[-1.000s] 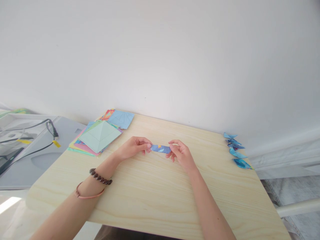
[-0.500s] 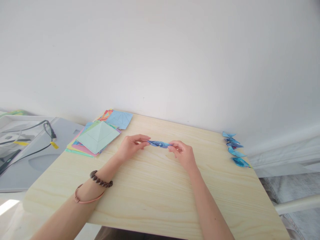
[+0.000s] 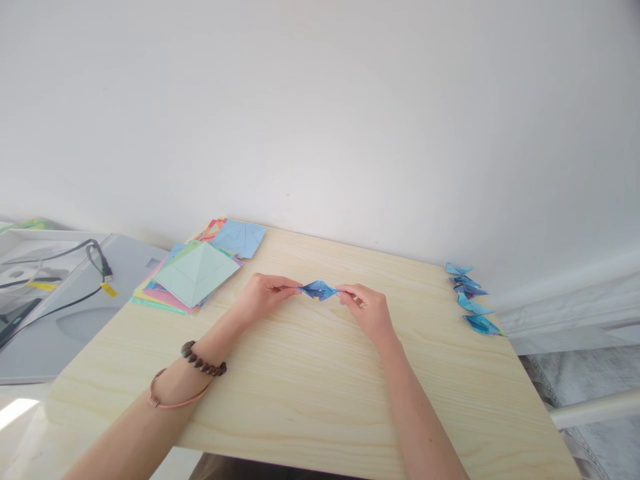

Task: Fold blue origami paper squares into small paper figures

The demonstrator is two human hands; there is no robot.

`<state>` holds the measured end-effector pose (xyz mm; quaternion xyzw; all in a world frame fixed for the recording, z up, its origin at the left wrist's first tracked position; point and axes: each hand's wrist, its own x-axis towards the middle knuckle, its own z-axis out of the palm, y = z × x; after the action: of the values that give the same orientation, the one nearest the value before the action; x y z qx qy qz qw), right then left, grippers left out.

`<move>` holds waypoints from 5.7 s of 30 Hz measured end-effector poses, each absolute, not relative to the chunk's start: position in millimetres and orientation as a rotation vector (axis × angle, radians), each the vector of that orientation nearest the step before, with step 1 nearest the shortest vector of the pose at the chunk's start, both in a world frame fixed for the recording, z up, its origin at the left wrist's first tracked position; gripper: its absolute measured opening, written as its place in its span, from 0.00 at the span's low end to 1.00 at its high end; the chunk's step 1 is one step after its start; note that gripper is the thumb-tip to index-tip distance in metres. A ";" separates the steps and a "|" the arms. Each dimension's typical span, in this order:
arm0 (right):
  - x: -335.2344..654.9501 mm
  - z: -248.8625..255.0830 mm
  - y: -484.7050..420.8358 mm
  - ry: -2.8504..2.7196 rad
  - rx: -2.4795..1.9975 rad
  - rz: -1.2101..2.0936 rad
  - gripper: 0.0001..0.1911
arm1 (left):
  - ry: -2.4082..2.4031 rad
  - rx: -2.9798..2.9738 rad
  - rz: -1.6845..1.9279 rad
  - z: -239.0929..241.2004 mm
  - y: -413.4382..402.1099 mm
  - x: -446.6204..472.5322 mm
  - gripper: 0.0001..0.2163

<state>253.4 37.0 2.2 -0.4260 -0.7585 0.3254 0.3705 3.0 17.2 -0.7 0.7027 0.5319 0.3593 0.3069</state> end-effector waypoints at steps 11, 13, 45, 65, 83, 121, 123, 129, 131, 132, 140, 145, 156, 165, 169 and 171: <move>246.6 -10.7 36.7 -1.943 -1.086 0.809 0.08 | 1.337 2.014 0.942 0.2 15.3 9.0 0.12; 244.6 -10.9 37.2 -1.968 -1.076 0.777 0.08 | 1.331 2.064 0.908 -0.8 15.5 9.4 0.11; 263.9 -18.4 49.2 -1.821 -1.119 0.997 0.10 | 1.375 2.051 0.808 -4.4 18.6 11.6 0.11; 463.5 -14.7 -22.1 -1.159 -1.573 0.835 0.19 | 1.314 2.696 0.609 -20.8 37.3 128.8 0.17; 551.2 -18.2 -23.1 -0.966 -1.721 0.651 0.23 | 1.113 2.795 0.609 -35.5 35.5 124.2 0.18; 544.3 -46.3 -14.7 -0.898 -1.758 0.325 0.24 | 1.081 2.863 0.623 -51.1 43.4 120.2 0.22; 544.3 -46.1 -15.0 -0.900 -1.756 0.330 0.25 | 1.084 2.866 0.604 -49.2 42.5 120.5 0.22; 545.1 -48.1 -15.6 -0.913 -1.772 0.323 0.25 | 1.101 2.858 0.585 -44.2 39.5 122.0 0.21; 545.2 -48.5 -15.7 -0.917 -1.783 0.315 0.25 | 1.096 2.863 0.587 -43.7 39.3 122.0 0.21; 545.1 -48.5 -15.7 -0.921 -1.788 0.311 0.24 | 1.094 2.867 0.589 -43.8 39.3 121.9 0.21; 542.9 -43.4 -14.9 -0.963 -1.824 0.311 0.24 | 1.104 2.858 0.574 -44.2 39.9 121.3 0.21; 540.8 -41.2 -15.8 -0.962 -1.835 0.282 0.23 | 1.104 2.838 0.584 -40.9 38.3 122.2 0.21; 538.0 -37.4 -16.3 -0.916 -1.874 0.242 0.27 | 1.094 2.843 0.595 -41.4 38.8 122.2 0.21; 534.2 -33.6 -17.5 -0.915 -1.909 0.205 0.27 | 1.085 2.830 0.588 -39.4 38.7 122.1 0.21; 526.2 -24.5 -22.5 -0.937 -1.907 0.143 0.27 | 1.075 2.813 0.614 -33.2 35.7 125.2 0.20; 512.5 -22.0 -29.9 -0.966 -1.888 0.116 0.29 | 1.094 2.799 0.593 -24.8 27.1 124.7 0.19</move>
<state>512.5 -29.9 -22.0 -0.7762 -0.3971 0.0475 0.4874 124.7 27.1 -24.8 0.9130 0.3570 0.1933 0.0391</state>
